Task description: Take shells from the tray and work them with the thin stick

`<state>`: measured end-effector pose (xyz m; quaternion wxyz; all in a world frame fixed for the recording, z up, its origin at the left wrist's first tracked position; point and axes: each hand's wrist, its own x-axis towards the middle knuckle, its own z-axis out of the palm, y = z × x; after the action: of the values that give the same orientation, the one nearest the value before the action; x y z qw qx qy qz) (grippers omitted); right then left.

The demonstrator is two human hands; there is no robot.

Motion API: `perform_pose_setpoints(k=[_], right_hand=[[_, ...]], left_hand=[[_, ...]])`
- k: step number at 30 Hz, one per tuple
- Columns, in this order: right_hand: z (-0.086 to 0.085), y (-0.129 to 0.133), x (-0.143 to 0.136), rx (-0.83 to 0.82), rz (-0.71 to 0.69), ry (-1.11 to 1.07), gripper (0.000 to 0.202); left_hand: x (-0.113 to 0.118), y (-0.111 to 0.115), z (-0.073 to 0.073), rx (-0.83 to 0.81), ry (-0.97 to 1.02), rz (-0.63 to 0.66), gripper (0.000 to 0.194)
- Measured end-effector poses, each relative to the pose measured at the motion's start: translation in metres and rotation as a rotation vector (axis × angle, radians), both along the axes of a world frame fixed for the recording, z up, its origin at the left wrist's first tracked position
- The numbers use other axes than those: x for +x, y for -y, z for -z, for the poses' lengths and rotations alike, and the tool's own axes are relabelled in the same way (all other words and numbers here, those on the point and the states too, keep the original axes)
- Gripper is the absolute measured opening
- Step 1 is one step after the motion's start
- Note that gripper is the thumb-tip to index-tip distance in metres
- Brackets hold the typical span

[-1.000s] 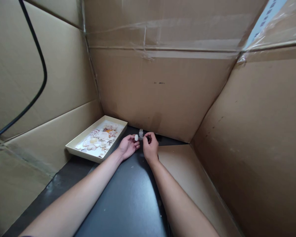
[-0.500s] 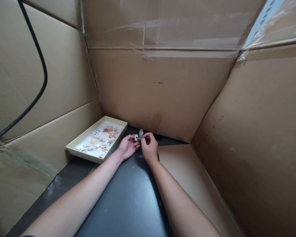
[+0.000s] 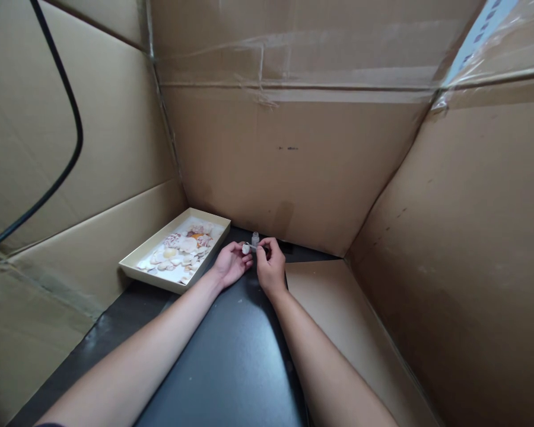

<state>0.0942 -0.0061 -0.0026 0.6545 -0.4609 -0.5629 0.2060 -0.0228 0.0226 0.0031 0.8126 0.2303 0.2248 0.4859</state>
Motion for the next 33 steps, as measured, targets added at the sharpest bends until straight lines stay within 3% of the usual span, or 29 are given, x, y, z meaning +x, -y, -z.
perform_pose_setpoints(k=[20, 24, 29, 33], right_hand=[[-0.0033, 0.0032, -0.0026, -0.015, -0.042, 0.037, 0.01], [-0.0025, 0.0024, -0.0018, -0.009, 0.026, 0.044, 0.011], [-0.0004, 0.0014, -0.0017, -0.001, -0.035, 0.069, 0.019], [-0.0005, 0.0006, -0.0018, 0.029, 0.052, 0.075, 0.019]], left_hand=[[0.0003, -0.0004, 0.0012, 0.035, 0.004, 0.007, 0.008], [0.0001, -0.001, 0.002, 0.042, -0.005, 0.025, 0.008], [-0.0013, -0.0011, 0.0028, 0.045, 0.036, 0.023, 0.006], [-0.0014, -0.0001, 0.0016, 0.06, 0.044, 0.029, 0.006]])
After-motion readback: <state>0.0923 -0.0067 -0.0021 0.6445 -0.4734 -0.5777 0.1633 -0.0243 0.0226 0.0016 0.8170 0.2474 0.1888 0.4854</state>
